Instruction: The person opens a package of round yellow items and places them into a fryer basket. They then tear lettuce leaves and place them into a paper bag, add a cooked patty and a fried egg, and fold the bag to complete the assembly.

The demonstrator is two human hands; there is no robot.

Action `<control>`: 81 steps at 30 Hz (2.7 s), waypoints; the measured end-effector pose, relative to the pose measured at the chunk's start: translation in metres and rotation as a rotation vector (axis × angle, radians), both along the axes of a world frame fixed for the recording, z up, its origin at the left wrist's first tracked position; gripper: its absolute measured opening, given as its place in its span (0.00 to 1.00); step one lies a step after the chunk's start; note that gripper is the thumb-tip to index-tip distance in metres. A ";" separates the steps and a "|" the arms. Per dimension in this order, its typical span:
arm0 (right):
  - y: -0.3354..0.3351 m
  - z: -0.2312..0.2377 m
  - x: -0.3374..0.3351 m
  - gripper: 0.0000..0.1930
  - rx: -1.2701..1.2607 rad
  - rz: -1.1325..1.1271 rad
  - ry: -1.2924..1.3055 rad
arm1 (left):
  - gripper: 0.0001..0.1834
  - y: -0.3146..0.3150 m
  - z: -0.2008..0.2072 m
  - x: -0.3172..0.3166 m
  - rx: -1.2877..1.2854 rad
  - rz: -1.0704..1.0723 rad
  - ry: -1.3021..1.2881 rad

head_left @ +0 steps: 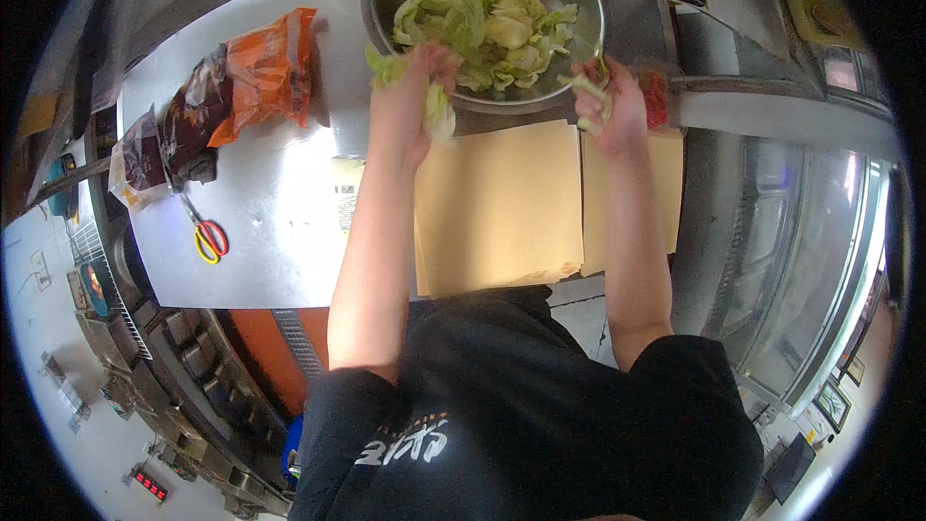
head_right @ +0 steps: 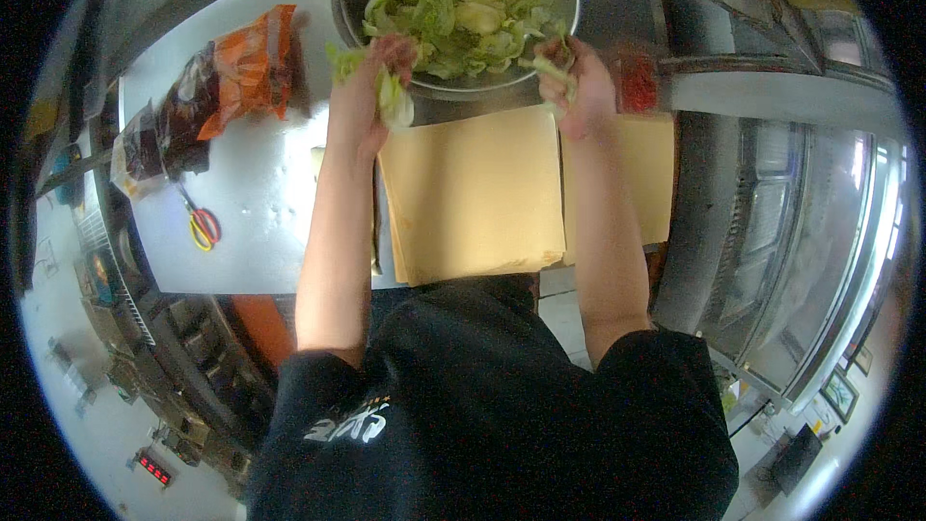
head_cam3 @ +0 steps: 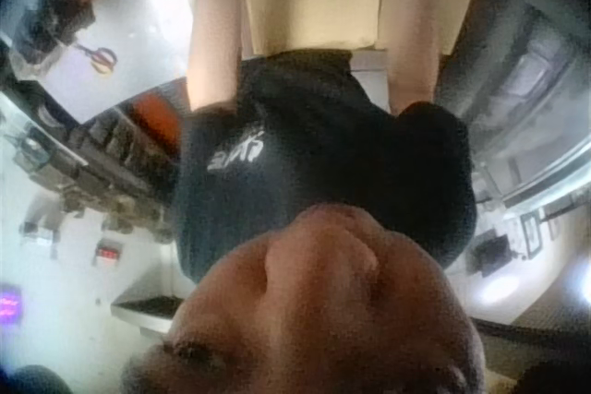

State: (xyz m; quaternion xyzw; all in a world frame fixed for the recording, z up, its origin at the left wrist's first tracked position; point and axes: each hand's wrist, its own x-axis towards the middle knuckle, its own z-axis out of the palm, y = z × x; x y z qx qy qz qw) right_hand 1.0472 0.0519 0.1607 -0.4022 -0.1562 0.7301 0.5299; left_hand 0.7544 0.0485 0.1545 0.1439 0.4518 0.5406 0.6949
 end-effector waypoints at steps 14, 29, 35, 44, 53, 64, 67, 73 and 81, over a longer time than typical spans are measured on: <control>-0.121 0.140 -0.304 0.18 0.789 -0.005 -0.396 | 0.29 -0.326 0.007 -0.212 -0.193 0.166 -0.644; -0.201 0.067 -1.009 0.20 1.028 0.142 -0.696 | 0.28 -0.546 0.053 -0.298 -0.084 0.979 -0.419; -0.198 0.025 -0.837 0.10 1.116 0.636 -0.547 | 0.28 -0.549 0.027 -0.316 -0.059 1.012 -0.574; -0.195 0.021 -0.492 0.33 0.459 1.095 -0.394 | 0.43 -0.376 0.037 -0.362 0.220 0.286 -0.213; -0.171 0.081 -0.359 0.31 0.241 0.652 -0.543 | 0.35 -0.237 0.055 -0.238 0.155 -0.154 -0.201; -0.057 0.027 -0.151 0.09 0.255 0.434 -0.733 | 0.11 -0.186 0.033 -0.078 -0.043 -0.187 -0.033; 0.045 -0.016 -0.123 0.25 0.427 0.187 -1.567 | 0.14 -0.181 0.035 -0.061 -0.121 -0.133 0.073; 0.125 -0.075 -0.126 0.26 0.391 0.408 -1.947 | 0.17 -0.148 0.043 -0.041 -0.072 0.031 0.071; 0.135 0.018 -0.034 0.19 0.422 0.575 -1.424 | 0.28 -0.031 0.040 -0.033 0.077 -0.070 0.395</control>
